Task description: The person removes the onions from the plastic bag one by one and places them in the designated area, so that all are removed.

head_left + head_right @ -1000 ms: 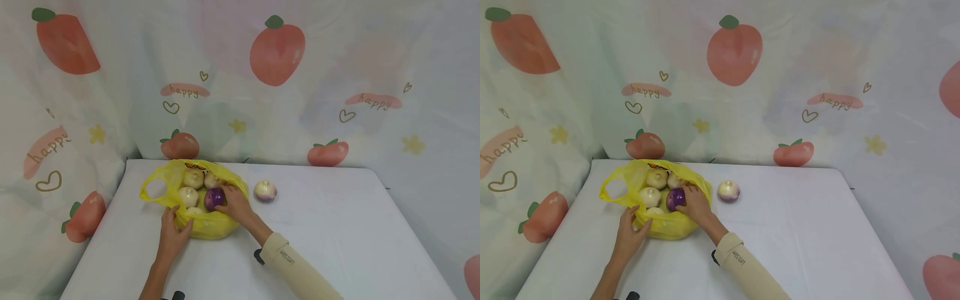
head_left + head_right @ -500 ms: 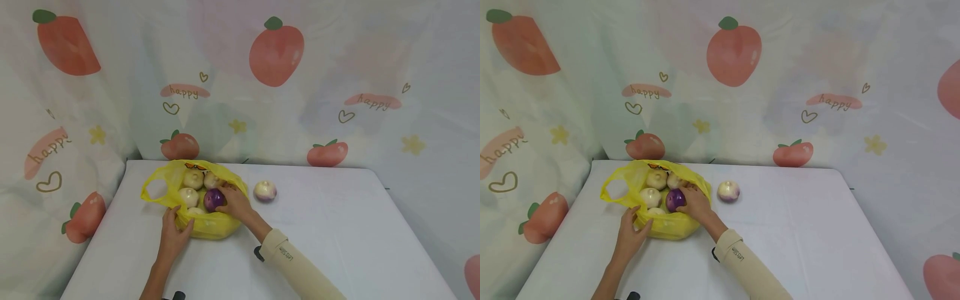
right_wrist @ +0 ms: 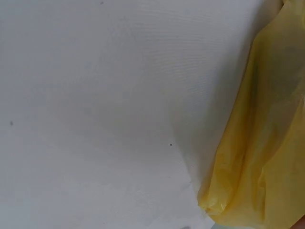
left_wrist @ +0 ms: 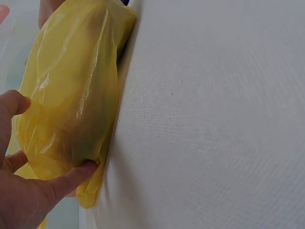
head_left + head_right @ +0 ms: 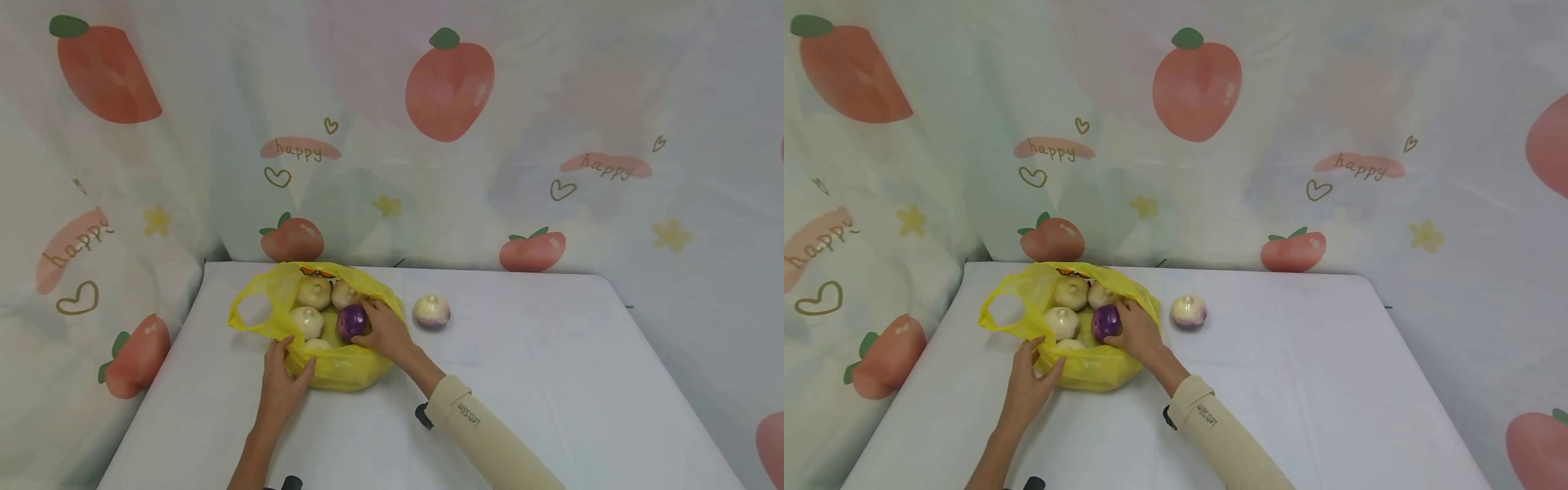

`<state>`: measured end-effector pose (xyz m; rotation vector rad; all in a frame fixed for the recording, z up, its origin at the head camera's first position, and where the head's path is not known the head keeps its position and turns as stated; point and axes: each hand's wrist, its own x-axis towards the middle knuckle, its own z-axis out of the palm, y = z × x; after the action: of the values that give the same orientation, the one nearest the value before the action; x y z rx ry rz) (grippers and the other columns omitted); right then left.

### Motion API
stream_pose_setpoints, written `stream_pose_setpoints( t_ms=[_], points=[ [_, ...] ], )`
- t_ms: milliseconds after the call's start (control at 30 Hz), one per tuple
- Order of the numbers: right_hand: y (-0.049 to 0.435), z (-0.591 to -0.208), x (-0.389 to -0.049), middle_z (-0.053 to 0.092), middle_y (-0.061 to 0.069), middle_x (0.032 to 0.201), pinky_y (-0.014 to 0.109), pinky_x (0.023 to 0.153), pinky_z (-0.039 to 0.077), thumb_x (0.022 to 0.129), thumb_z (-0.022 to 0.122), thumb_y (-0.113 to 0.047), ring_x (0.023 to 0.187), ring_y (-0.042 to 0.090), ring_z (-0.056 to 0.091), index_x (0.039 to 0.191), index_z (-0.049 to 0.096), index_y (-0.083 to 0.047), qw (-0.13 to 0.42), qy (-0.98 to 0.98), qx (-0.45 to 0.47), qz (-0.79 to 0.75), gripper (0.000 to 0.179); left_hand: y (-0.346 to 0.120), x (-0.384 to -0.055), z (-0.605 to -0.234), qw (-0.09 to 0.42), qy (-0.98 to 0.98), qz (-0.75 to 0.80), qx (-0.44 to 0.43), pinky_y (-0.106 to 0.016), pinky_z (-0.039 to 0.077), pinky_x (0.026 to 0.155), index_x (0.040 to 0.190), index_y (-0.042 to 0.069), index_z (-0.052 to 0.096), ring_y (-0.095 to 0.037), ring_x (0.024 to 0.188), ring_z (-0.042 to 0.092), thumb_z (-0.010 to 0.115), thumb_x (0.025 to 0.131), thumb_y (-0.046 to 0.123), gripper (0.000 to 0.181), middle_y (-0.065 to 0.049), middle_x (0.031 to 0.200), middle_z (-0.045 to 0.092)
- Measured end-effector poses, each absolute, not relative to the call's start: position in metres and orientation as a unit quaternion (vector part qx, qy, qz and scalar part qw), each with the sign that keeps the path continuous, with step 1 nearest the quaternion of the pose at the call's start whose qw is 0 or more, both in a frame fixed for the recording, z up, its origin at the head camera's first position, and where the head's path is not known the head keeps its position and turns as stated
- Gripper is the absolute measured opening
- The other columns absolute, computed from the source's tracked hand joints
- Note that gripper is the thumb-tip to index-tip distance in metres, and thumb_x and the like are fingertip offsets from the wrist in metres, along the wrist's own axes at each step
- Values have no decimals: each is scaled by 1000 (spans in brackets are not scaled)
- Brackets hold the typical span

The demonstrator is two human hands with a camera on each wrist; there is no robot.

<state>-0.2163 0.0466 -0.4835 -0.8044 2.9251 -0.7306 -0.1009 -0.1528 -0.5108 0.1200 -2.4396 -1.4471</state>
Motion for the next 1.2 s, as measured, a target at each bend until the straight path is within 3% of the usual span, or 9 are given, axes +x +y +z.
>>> stream_pose_setpoints(
  t_ms=[367,733,900,1133,1200],
  points=[
    [48,-483,-212,42,21,132,40,100,40,78,76,-40,120,30,46,141,38,1,14,935,-212,-284,85,-154,-101,-510,136,-847,-511,49,-53,41,95,131,-7,39,-43,125,34,67,86,13,57,-31,142,22],
    [51,-472,-204,44,17,123,36,94,45,78,78,-28,108,25,49,140,41,-4,3,891,-209,-403,76,-154,-100,-510,146,-843,-516,47,-53,45,91,130,-7,39,-44,126,33,68,85,11,56,-31,141,23],
    [52,-468,-202,50,13,128,31,90,47,80,77,-22,107,21,52,140,39,-4,-10,861,-226,-456,73,-155,-100,-511,139,-843,-518,49,-52,45,92,131,-7,39,-43,128,31,68,85,11,57,-31,142,22],
    [53,-465,-199,48,10,134,36,62,57,83,73,-15,94,23,61,145,30,-18,85,752,-172,-630,75,-155,-99,-510,135,-844,-517,49,-51,41,96,131,-7,38,-43,130,28,67,86,11,57,-30,143,22],
    [53,-463,-199,45,14,136,41,66,57,85,70,-10,100,28,60,146,27,-18,112,705,-166,-681,75,-154,-99,-510,132,-843,-518,52,-51,43,94,132,-6,38,-43,130,29,67,86,11,57,-30,144,21]
  ],
)
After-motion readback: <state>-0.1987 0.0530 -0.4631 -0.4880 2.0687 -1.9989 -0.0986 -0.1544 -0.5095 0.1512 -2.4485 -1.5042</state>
